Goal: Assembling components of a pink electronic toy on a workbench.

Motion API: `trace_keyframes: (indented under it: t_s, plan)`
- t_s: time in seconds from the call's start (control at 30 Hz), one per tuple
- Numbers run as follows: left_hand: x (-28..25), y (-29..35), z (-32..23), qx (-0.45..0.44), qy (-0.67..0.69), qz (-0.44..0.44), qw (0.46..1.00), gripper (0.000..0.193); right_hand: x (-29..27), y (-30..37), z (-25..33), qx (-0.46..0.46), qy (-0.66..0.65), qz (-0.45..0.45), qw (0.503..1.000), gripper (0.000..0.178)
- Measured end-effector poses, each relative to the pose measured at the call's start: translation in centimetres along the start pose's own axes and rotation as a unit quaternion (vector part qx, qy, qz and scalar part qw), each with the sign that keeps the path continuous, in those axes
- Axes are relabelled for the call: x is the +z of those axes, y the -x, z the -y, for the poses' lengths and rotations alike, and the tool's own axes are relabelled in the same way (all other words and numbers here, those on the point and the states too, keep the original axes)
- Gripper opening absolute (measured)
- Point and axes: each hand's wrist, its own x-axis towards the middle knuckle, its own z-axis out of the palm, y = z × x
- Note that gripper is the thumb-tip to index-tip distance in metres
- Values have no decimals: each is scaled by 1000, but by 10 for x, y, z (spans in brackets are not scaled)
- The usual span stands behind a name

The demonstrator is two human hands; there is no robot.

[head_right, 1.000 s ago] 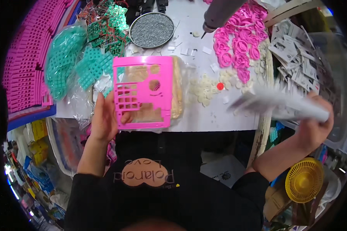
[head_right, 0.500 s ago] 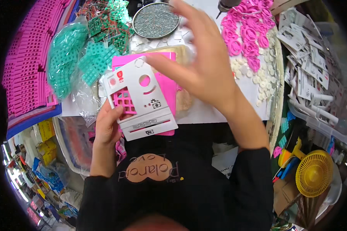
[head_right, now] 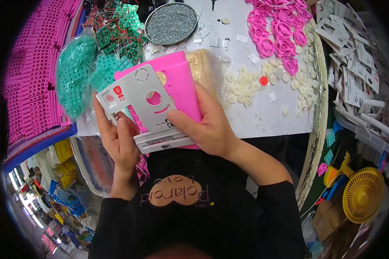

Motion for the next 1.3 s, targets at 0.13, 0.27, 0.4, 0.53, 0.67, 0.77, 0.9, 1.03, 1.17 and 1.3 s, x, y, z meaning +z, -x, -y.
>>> trace_keyframes:
  t_s: [0.13, 0.27, 0.4, 0.53, 0.67, 0.77, 0.9, 1.03, 1.17, 1.3]
  plan:
    - [-11, -5, 7, -73, 96, 10, 993, 68, -4, 3, 0, 41, 21, -15, 999, 43]
    - [-14, -2, 15, -72, 162, 34, 984, 69, -1, 4, 3, 86, 3, -14, 996, 41]
    - [-18, 0, 29, -45, 219, 50, 973, 70, 1, 0, 1, 71, -5, -28, 997, 41]
    - [-7, 4, 23, -99, 92, 0, 991, 69, 8, -3, -15, -11, 18, -28, 999, 41]
    - [-7, 6, 31, -67, 36, -12, 997, 66, 6, -2, -12, 10, 55, -5, 998, 39]
    - [-11, 8, 36, -49, -9, -1, 999, 65, 4, 0, -12, 28, 95, -1, 995, 38]
    - [-6, 12, 28, -66, -10, 2, 998, 63, 8, -1, -19, 7, 76, -11, 997, 41]
    - [-4, 18, 25, -79, -21, -13, 997, 61, 6, 0, -7, 30, 137, 48, 989, 55]
    - [-4, 20, 27, -78, -30, -29, 996, 59, 10, 0, -20, -49, 150, 34, 987, 58]
    - [-4, 23, 26, -53, -65, -28, 996, 59, 9, 2, -21, 8, 97, 31, 995, 57]
